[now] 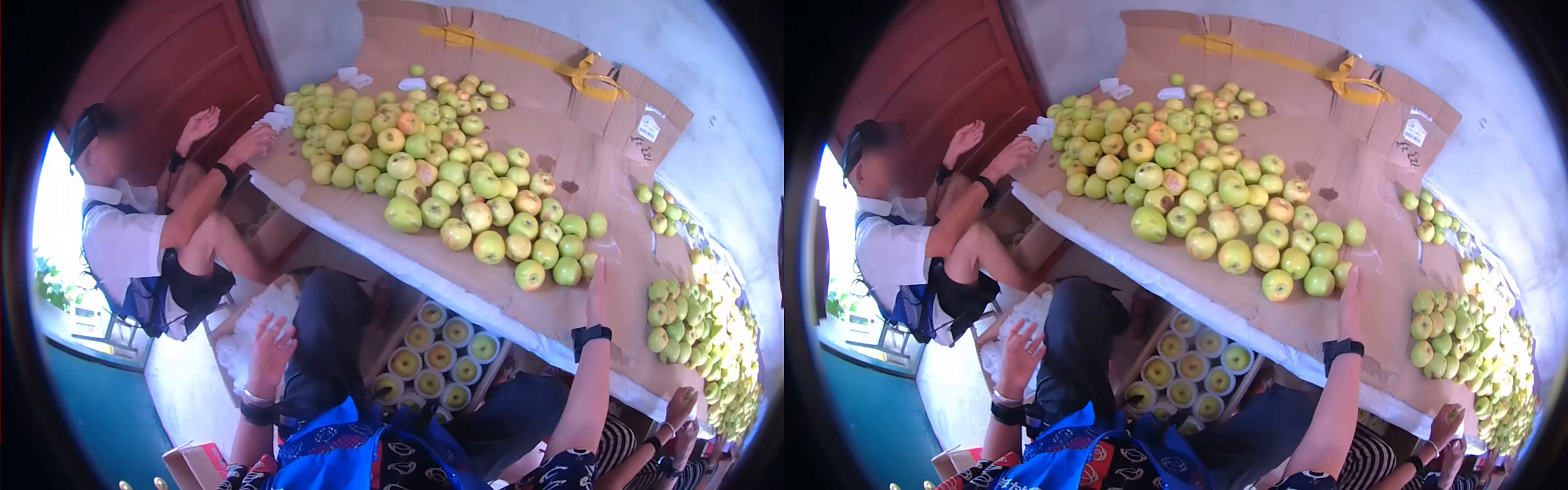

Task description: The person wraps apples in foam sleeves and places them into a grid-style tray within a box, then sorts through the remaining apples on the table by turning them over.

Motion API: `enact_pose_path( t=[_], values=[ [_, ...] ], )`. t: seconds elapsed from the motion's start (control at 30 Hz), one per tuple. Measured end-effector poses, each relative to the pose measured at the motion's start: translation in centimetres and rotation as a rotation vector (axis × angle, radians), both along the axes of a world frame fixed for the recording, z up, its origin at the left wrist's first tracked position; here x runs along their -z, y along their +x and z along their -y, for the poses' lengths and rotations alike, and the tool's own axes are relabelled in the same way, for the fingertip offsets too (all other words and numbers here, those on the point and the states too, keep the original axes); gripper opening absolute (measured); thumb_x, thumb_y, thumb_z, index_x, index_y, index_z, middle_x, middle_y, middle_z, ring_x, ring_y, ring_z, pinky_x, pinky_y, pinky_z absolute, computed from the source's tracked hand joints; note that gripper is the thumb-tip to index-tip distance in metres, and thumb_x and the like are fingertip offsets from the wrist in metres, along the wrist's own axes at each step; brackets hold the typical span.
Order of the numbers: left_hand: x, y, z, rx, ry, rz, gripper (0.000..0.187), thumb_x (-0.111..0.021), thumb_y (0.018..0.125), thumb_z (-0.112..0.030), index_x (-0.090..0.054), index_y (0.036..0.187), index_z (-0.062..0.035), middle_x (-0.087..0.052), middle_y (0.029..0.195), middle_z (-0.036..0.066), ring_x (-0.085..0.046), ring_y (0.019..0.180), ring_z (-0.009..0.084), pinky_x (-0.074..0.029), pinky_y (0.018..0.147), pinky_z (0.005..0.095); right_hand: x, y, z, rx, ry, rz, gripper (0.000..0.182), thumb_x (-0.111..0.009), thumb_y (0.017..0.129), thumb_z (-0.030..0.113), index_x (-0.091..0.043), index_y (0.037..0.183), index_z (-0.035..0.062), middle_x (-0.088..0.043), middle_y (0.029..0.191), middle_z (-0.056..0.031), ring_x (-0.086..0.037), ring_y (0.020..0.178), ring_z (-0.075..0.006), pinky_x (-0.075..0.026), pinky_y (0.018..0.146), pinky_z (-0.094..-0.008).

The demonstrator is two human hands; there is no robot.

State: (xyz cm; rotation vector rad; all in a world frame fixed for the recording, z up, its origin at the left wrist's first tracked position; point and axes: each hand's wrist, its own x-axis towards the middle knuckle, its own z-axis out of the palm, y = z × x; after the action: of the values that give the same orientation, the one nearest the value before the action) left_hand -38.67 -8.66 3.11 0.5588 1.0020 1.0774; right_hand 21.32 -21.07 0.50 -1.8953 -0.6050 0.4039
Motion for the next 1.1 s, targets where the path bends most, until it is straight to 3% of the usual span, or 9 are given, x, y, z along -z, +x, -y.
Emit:
enact_pose_path(
  t=[0.23,0.57,0.7,0.77,0.83,0.9,0.97,1.03,1.1],
  values=[
    [1.8,0.1,0.3,0.002,-0.007,-0.125,0.039,-0.052,0.084,-0.011,-0.040,0.121,-0.0073,-0.049,0.117,0.011,-0.054,0.095,0.0212,-0.045,0.079,0.0325,-0.6,-1.2,-1.1,0.008,-0.010,0.016,0.055,-0.039,0.091,0.038,-0.035,0.130,0.0002,-0.038,0.131,-0.0144,-0.036,0.121,-0.0220,-0.028,0.101,-0.0328],
    [5.8,-8.4,-1.4,-0.006,-0.263,0.065,0.037,-0.058,0.080,-0.020,-0.047,0.115,-0.0118,-0.050,0.118,0.009,-0.050,0.102,0.0231,-0.043,0.083,0.0355,-4.4,-6.5,-0.2,0.069,-0.004,0.131,0.047,-0.050,0.088,0.025,-0.041,0.126,-0.0004,-0.046,0.123,-0.0125,-0.044,0.112,-0.0196,-0.034,0.095,-0.0324],
    [7.2,-7.8,-1.6,0.006,-0.269,0.153,0.035,-0.059,0.080,-0.019,-0.048,0.112,-0.0101,-0.051,0.116,0.010,-0.051,0.101,0.0236,-0.043,0.083,0.0354,-5.6,-9.1,-0.3,0.044,0.003,0.154,0.045,-0.053,0.088,0.021,-0.043,0.125,-0.0006,-0.049,0.121,-0.0120,-0.046,0.109,-0.0189,-0.036,0.093,-0.0323],
    [7.7,-5.9,-1.2,0.062,-0.255,0.186,0.033,-0.058,0.081,-0.017,-0.048,0.112,-0.0094,-0.052,0.115,0.011,-0.051,0.101,0.0241,-0.043,0.083,0.0354,-4.3,-10.7,-0.3,-0.072,0.063,0.138,0.045,-0.059,0.084,0.015,-0.044,0.125,0.0031,-0.050,0.118,-0.0133,-0.048,0.110,-0.0214,-0.038,0.092,-0.0327],
    [7.3,-6.5,-1.0,0.082,-0.255,0.199,0.027,-0.055,0.084,-0.013,-0.049,0.110,-0.0075,-0.053,0.112,0.012,-0.053,0.099,0.0252,-0.045,0.081,0.0352,-4.8,-14.2,-0.4,-0.199,-0.017,-0.020,0.046,-0.060,0.082,0.012,-0.044,0.124,0.0019,-0.052,0.112,-0.0123,-0.050,0.105,-0.0191,-0.041,0.086,-0.0293],
    [7.8,-8.8,-0.5,0.044,-0.242,0.192,0.028,-0.056,0.084,-0.014,-0.048,0.111,-0.0073,-0.054,0.111,0.012,-0.054,0.099,0.0253,-0.046,0.079,0.0348,-3.3,-17.2,-0.1,-0.255,0.131,-0.032,0.047,-0.059,0.079,0.004,-0.044,0.124,0.0006,-0.052,0.110,-0.0112,-0.053,0.093,-0.0142,-0.042,0.077,-0.0237],
    [8.5,-12.5,0.8,0.033,-0.345,0.198,0.030,-0.057,0.083,-0.012,-0.047,0.111,-0.0076,-0.057,0.105,0.010,-0.056,0.086,0.0198,-0.047,0.075,0.0334,-3.0,-20.1,0.2,-0.302,0.096,-0.128,0.049,-0.057,0.077,-0.001,-0.044,0.124,0.0005,-0.052,0.111,-0.0109,-0.051,0.084,-0.0111,-0.041,0.072,-0.0211],
    [8.5,-16.3,2.6,-0.028,-0.365,-0.024,0.032,-0.059,0.081,-0.010,-0.047,0.110,-0.0083,-0.058,0.096,0.007,-0.053,0.069,0.0128,-0.046,0.070,0.0315,-1.0,-22.0,0.7,-0.300,0.067,-0.217,0.051,-0.055,0.075,-0.006,-0.044,0.124,0.0003,-0.052,0.111,-0.0106,-0.049,0.075,-0.0080,-0.039,0.066,-0.0184],
    [9.3,-19.2,4.4,-0.114,-0.476,-0.148,0.032,-0.059,0.078,-0.003,-0.048,0.107,-0.0091,-0.058,0.088,0.004,-0.046,0.058,0.0090,-0.046,0.065,0.0302,1.2,-22.8,0.5,-0.292,0.101,-0.127,0.056,-0.049,0.072,-0.012,-0.043,0.126,0.0011,-0.051,0.112,-0.0103,-0.040,0.062,-0.0030,-0.035,0.059,-0.0150]
  ],
)
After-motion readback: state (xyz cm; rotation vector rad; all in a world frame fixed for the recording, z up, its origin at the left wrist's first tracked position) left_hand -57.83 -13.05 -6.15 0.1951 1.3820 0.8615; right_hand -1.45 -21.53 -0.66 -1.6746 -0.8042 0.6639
